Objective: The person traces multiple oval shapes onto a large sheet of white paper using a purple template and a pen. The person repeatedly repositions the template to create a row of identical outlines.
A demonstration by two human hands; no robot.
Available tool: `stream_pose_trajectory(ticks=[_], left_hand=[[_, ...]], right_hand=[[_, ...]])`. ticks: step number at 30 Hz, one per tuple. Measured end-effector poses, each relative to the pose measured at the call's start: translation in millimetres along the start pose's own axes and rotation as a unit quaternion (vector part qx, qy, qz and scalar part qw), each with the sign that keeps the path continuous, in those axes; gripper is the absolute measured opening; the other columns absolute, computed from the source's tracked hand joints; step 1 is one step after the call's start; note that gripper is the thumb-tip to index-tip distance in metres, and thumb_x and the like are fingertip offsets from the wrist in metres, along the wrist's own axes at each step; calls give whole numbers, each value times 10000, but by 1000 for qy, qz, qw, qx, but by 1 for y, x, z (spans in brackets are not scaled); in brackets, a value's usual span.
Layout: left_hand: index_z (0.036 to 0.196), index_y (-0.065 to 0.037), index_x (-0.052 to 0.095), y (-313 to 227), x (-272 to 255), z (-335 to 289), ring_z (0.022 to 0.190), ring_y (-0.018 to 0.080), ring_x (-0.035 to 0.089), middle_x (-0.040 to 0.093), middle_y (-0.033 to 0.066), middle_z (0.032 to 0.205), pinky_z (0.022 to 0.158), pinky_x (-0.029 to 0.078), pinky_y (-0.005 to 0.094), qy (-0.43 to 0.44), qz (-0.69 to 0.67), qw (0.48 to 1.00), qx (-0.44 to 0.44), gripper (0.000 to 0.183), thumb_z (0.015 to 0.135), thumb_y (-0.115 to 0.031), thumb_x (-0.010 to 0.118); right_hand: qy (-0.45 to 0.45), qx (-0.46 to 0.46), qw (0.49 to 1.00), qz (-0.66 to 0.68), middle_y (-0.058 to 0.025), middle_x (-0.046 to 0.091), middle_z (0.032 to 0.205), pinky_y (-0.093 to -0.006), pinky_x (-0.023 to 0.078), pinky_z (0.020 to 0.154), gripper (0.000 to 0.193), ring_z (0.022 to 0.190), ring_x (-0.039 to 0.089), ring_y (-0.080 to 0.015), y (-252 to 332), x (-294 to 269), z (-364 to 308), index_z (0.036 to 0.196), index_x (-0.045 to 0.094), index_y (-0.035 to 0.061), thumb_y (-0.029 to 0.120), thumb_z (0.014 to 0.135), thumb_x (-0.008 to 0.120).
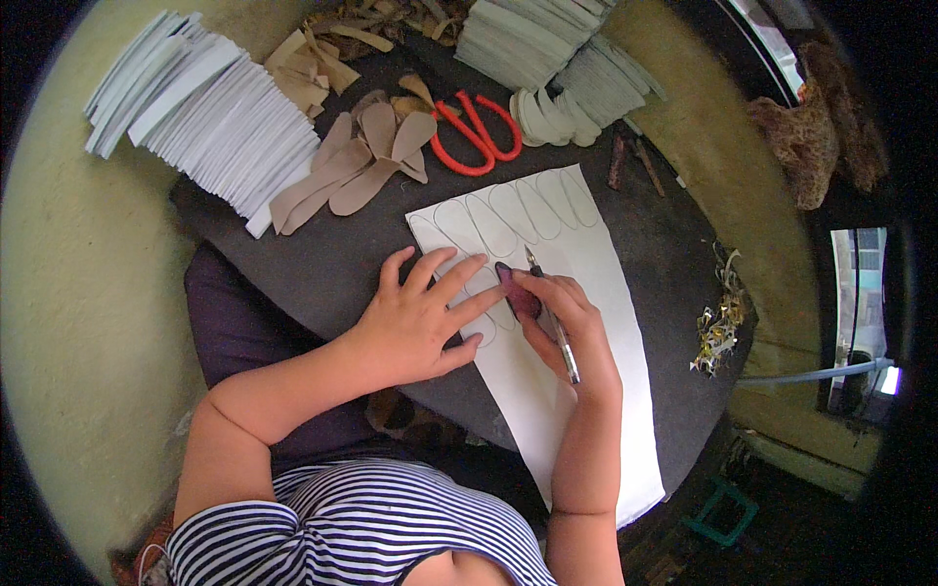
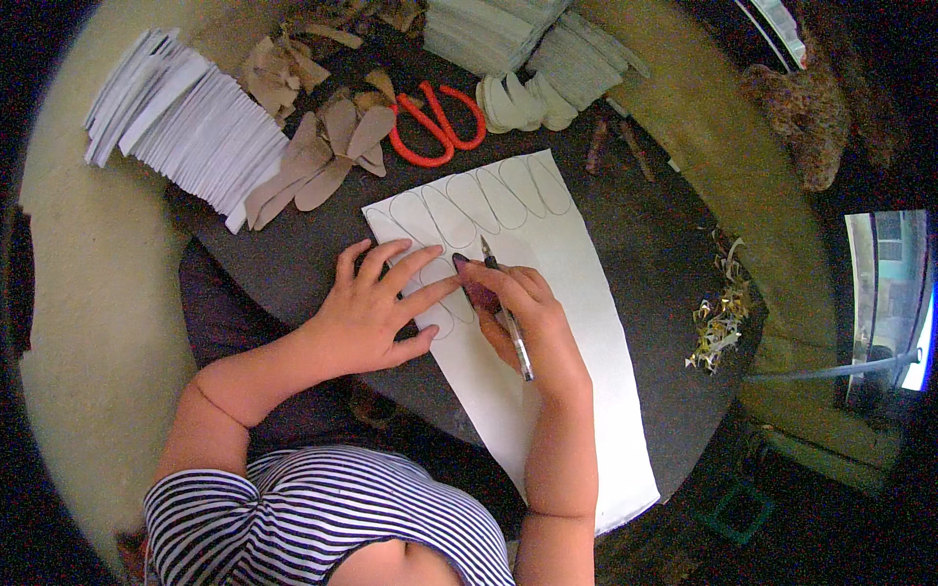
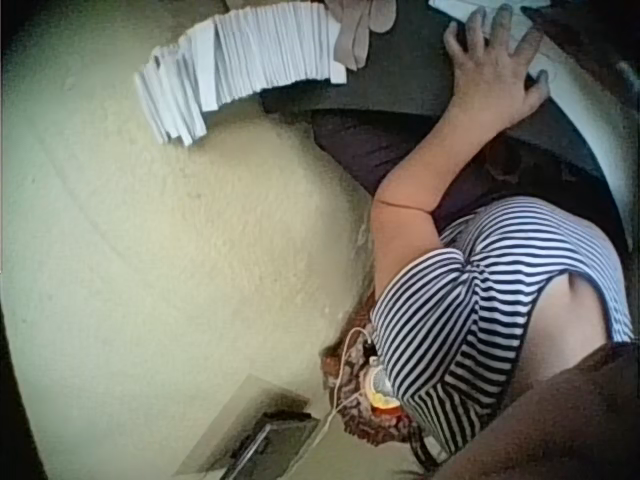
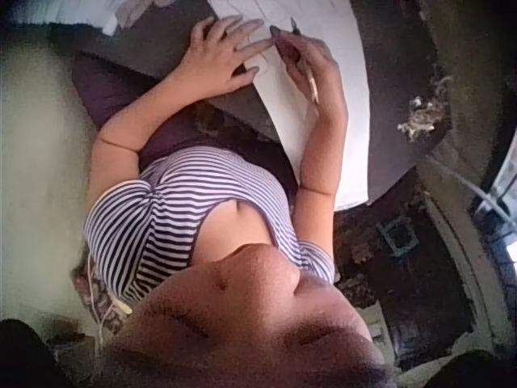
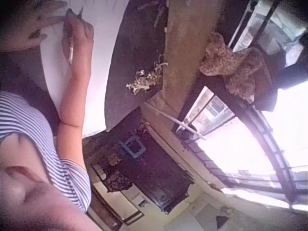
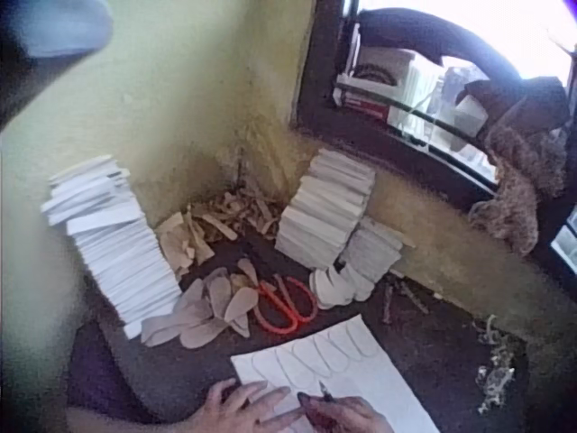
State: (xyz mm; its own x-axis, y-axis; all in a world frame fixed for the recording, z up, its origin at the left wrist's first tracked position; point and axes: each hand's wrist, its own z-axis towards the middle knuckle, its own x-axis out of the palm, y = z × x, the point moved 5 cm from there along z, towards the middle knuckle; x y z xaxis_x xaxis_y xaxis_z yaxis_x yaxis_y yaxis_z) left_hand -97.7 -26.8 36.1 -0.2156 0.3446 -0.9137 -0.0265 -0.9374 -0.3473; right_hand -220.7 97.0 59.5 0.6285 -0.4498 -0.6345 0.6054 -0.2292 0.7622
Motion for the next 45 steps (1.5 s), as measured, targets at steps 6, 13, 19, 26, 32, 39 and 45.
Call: stream_pose_trajectory(ticks=[6,13,19,26,32,39,45], left_hand=[[1333,-243,550,-6,-2,-3,1266,352,376,428,148,1385,1012,270,608,-3,-20,1000,-8,515,853,-422,607],[1308,-237,578,-11,12,-5,1288,384,348,385,161,1412,1040,233,631,-38,2,999,-34,486,884,-473,557],[1343,-248,546,-10,17,-6,1304,392,346,392,171,1413,1055,223,631,-33,8,998,-55,493,885,-429,551],[1350,-261,538,-9,19,-7,1311,366,362,409,162,1415,1055,229,634,-53,-10,998,-44,500,865,-382,558],[1327,-229,558,-7,20,-7,1313,352,363,426,159,1402,1040,246,626,-70,-14,997,-34,495,854,-375,565],[1320,-211,563,-7,19,-6,1303,343,376,448,153,1370,1031,263,612,-87,-27,995,-31,505,841,-370,569],[1327,-203,558,-7,19,-6,1307,345,367,436,154,1386,1039,254,621,-78,-36,996,-37,518,834,-362,570]], right_hand=[[4,-10,1000,-15,-115,673,1005,-360,507,818,499,945,619,-283,5,-1,0,1190,621,74,-88,724,691],[-1,-12,1000,-19,-137,670,1036,-374,505,830,478,952,617,-322,-3,2,-2,1201,609,69,-53,747,693],[-18,27,998,60,-99,676,1070,-333,491,862,447,952,628,-209,-3,5,-5,1293,550,38,-48,859,613],[-89,72,980,160,-80,657,1066,-260,460,842,279,949,597,-143,-15,-20,0,1236,587,-8,116,993,526],[5,21,1000,6,-139,691,953,-323,533,713,204,815,656,-153,17,-3,20,1120,620,-23,85,949,589],[17,55,997,-55,-135,693,815,-349,537,637,151,726,691,-223,19,-3,32,1035,580,14,115,932,626],[88,64,983,-150,-142,669,760,-379,511,608,116,685,676,-287,36,2,39,1029,590,61,112,926,606]])
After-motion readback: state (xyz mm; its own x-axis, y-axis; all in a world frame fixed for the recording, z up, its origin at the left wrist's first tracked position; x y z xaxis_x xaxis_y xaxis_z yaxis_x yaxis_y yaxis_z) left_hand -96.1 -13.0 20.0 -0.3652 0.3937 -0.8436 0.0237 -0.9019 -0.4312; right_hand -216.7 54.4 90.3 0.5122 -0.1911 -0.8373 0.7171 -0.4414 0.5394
